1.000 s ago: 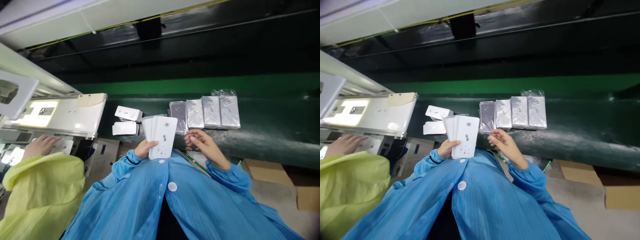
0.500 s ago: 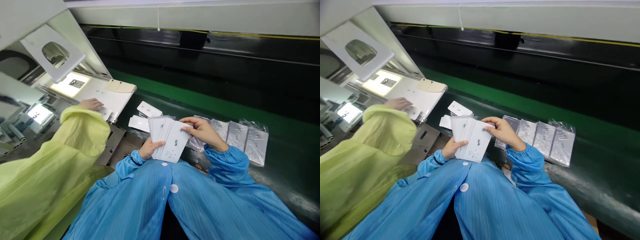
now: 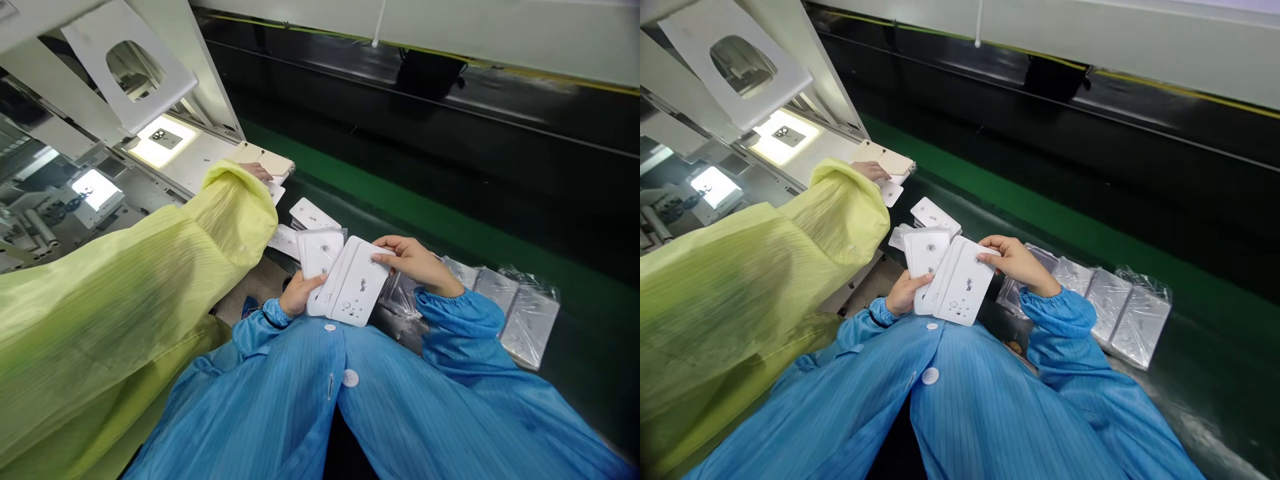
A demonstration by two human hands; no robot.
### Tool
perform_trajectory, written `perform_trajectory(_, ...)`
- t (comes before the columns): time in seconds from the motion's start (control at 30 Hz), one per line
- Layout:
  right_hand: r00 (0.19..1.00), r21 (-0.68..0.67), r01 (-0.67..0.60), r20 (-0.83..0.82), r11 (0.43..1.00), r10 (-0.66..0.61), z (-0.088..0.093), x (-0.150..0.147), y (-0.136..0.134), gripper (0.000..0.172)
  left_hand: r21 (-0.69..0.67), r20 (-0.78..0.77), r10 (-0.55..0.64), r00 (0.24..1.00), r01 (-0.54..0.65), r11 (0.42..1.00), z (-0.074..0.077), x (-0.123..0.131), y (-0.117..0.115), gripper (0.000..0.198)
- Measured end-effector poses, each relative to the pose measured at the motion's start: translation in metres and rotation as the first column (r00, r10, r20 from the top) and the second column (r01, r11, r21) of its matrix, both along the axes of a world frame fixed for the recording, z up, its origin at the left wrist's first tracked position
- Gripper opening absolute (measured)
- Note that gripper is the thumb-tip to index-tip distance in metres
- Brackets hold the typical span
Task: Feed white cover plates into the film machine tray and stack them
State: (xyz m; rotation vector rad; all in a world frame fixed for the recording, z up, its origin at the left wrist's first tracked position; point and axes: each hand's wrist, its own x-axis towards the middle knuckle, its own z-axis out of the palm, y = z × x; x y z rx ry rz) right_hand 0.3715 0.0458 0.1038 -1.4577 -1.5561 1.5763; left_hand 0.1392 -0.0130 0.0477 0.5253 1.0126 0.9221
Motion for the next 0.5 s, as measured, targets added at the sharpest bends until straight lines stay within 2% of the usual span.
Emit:
perform_trajectory(0.1,0.998,-0.027,-0.058,-0.01,0.998,0.058,0.0,-0.007,0.002,0.036,-0.004,-0.008,-0.01,1.0,0.01,1.0,0.001,0.001,0.0,0.049)
perform_trajectory(0.2,0.999,-0.025,-0.045,-0.018,0.999,0.044,-0.003,-0.002,0.005,0.033,-0.014,-0.021,0.024,0.999,-0.024,1.0,-0.003,-0.001,-0.003,0.05)
perform_trajectory(0.23,0.999,-0.023,-0.004,-0.031,1.0,0.003,-0.007,0.004,0.007,0.032,-0.013,-0.034,0.041,0.999,-0.041,0.999,-0.005,-0.003,-0.004,0.051)
perform_trajectory(0.3,0.982,-0.018,0.163,-0.095,0.986,-0.164,-0.018,0.018,0.01,0.031,0.011,-0.055,0.045,0.997,-0.045,0.999,-0.011,-0.009,-0.011,0.052)
perform_trajectory(0.33,0.95,-0.026,0.277,-0.141,0.96,-0.278,-0.027,0.024,0.012,0.03,0.033,-0.063,0.028,0.998,-0.026,0.999,-0.013,-0.013,-0.015,0.052)
perform_trajectory(0.4,0.847,-0.076,0.48,-0.22,0.874,-0.485,-0.048,0.032,0.013,0.028,0.075,-0.086,-0.041,0.995,0.048,0.996,-0.017,-0.023,-0.026,0.053)
perform_trajectory(0.43,0.801,-0.116,0.536,-0.241,0.836,-0.547,-0.059,0.031,0.012,0.027,0.096,-0.108,-0.082,0.991,0.092,0.991,-0.018,-0.028,-0.032,0.052)
perform_trajectory(0.5,0.768,-0.212,0.547,-0.257,0.81,-0.586,-0.081,0.019,0.007,0.024,0.17,-0.207,-0.16,0.965,0.197,0.966,-0.018,-0.036,-0.044,0.049)
